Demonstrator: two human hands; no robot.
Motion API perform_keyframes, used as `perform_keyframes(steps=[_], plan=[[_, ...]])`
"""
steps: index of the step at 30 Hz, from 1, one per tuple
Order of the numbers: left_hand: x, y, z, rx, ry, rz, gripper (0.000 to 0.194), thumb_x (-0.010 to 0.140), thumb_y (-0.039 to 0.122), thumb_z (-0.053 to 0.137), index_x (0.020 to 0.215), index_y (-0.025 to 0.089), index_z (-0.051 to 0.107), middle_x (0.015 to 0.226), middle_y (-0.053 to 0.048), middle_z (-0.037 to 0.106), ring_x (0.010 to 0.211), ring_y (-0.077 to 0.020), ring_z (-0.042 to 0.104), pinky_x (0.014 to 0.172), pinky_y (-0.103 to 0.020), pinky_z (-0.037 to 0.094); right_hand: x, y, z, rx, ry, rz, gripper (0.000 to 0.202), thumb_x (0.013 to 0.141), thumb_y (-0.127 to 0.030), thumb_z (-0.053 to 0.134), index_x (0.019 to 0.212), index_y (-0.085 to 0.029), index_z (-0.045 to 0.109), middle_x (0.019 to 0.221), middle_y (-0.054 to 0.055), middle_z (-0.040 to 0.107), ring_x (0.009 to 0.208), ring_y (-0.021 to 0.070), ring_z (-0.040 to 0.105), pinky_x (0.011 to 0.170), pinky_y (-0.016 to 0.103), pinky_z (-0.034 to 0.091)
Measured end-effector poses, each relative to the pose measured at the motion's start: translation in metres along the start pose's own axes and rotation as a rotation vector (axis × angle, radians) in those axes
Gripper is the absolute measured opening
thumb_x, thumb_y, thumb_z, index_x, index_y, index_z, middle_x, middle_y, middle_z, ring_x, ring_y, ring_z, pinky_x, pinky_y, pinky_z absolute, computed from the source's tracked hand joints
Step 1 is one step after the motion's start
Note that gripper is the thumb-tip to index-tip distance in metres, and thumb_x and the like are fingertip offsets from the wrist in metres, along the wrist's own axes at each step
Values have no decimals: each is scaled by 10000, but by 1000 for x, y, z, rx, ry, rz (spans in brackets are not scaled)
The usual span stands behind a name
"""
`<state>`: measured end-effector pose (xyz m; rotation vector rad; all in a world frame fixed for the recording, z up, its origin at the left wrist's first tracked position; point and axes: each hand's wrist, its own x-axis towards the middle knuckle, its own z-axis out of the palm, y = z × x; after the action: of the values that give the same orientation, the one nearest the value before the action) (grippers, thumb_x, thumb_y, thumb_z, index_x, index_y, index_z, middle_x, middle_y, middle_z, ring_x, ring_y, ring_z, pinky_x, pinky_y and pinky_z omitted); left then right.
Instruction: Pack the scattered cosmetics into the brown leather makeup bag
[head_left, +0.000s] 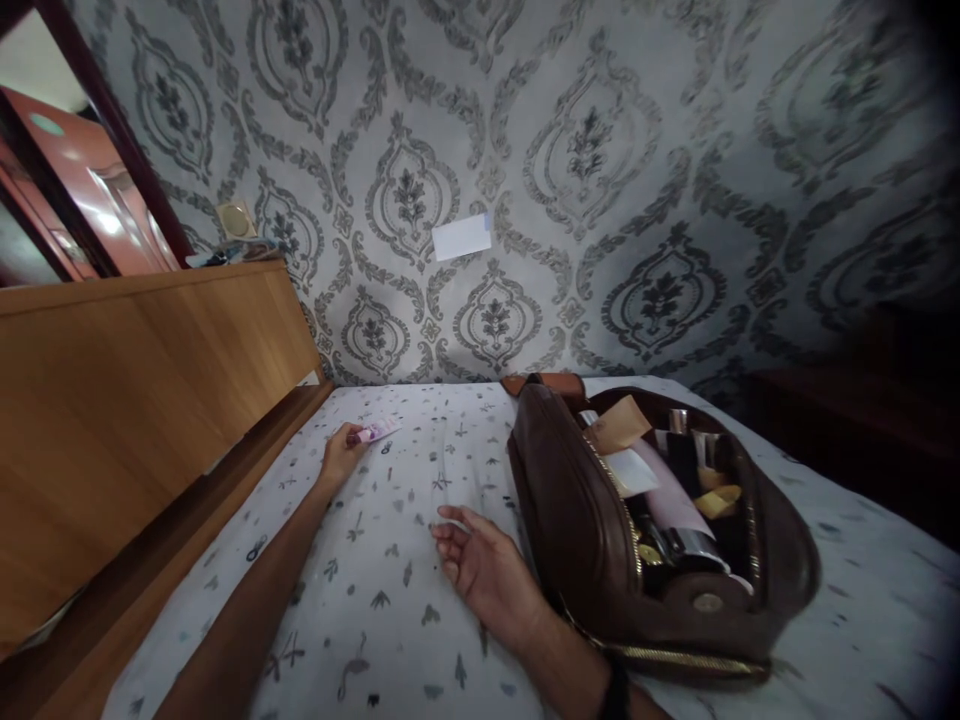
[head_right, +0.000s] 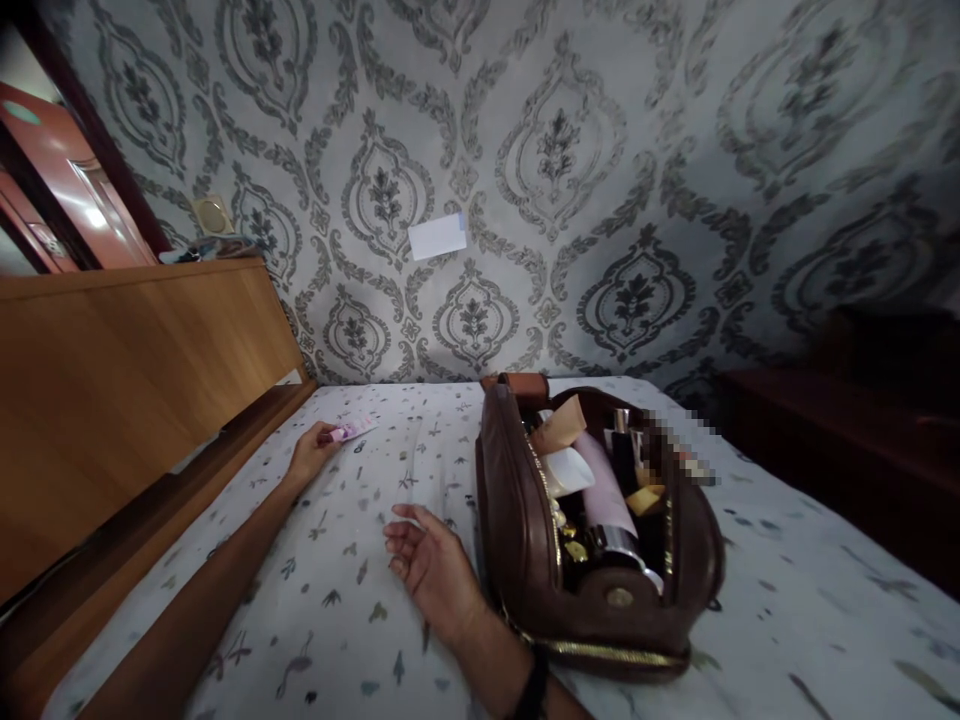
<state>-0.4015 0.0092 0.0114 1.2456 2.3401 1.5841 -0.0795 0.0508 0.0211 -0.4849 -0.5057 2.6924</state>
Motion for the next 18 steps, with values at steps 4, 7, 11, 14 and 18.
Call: perform_keyframes(steps=[4, 7, 11, 14, 18], plan=[[-24, 14, -5, -174, -112, -13, 297, 646, 316, 756, 886, 193, 633, 808, -8, 696, 741, -181, 638, 686, -286, 498, 1, 1, -1, -12, 40, -23, 229, 736, -229, 800, 923, -132, 712, 744, 49, 737, 609, 108, 638, 535, 181, 459], [-39, 25, -9, -296, -197, -40, 341, 622, 344, 806, 879, 186, 647, 857, -22, 707, 807, -185, 650, 724, -276, 498, 3, 2, -3, -8, 51, -41, 275, 731, -203, 811, 970, -134, 695, 776, 68, 753, 641, 123, 672, 544, 182, 482], [-51, 38, -9, -448, -324, -104, 415, 641, 387, 834, 956, 185, 653, 922, -35, 712, 802, -164, 653, 736, -266, 499, 5, 3, -5, -9, 54, -57, 261, 728, -192, 825, 936, -144, 674, 785, 86, 761, 648, 137, 691, 520, 178, 485], [-56, 46, -7, -532, -411, -148, 465, 600, 397, 874, 948, 176, 658, 928, -44, 708, 776, -150, 647, 728, -261, 506, 6, 4, -5, -1, 53, -72, 238, 743, -188, 826, 913, -152, 663, 788, 93, 763, 652, 143, 700, 519, 182, 500], [-64, 58, -4, -602, -521, -178, 468, 552, 350, 918, 915, 163, 689, 944, -54, 714, 816, -149, 648, 759, -253, 510, 6, 6, -6, 10, 45, -102, 229, 760, -195, 822, 909, -164, 651, 798, 93, 766, 651, 145, 703, 530, 191, 520]])
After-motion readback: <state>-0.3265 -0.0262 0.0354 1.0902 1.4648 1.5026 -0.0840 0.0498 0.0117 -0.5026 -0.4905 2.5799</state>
